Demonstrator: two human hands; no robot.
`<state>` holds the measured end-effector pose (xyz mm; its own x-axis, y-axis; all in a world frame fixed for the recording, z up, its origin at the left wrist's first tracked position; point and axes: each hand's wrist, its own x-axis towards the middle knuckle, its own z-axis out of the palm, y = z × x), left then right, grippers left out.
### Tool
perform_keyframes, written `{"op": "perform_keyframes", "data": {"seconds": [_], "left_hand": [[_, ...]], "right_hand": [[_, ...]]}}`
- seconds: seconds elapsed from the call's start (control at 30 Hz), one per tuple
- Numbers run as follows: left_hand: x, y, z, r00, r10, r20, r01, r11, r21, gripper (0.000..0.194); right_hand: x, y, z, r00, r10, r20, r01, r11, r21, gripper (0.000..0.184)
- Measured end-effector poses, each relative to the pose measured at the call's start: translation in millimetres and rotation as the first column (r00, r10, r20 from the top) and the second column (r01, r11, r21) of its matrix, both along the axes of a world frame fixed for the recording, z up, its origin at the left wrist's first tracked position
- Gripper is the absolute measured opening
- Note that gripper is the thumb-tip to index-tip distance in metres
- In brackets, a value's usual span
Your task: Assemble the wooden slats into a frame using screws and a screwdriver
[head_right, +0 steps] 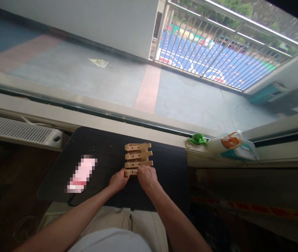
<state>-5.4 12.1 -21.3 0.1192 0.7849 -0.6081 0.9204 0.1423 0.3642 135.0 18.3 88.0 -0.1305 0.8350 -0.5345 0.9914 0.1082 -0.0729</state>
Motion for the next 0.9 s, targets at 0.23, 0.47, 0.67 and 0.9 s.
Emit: {"op": "perform_keyframes", "data": {"seconds": [0.23,0.47,0.67,0.9], "left_hand": [[-1,0,-5.4,1.000,0.000,0.010,0.000,1.000,0.029,0.030],[-15,-1,6.5,0.997,-0.001,0.079,-0.002,0.999,0.036,0.023],[-32,-7,25.7,0.996,-0.041,0.075,0.027,0.985,0.173,0.030],[-32,-7,27.1,0.993,-0.073,0.092,0.052,0.977,0.207,0.028]], "right_hand": [[-3,-11,-10.3,0.996,-0.086,-0.032,0.086,0.996,0.012,0.022],[2,-20,-11.8,0.989,-0.140,-0.048,0.142,0.989,0.047,0.021],[-1,-22,-12.5,0.979,-0.148,-0.142,0.157,0.986,0.060,0.021],[-7,-25,-17.7,0.971,-0.163,-0.173,0.173,0.984,0.046,0.020]]}}
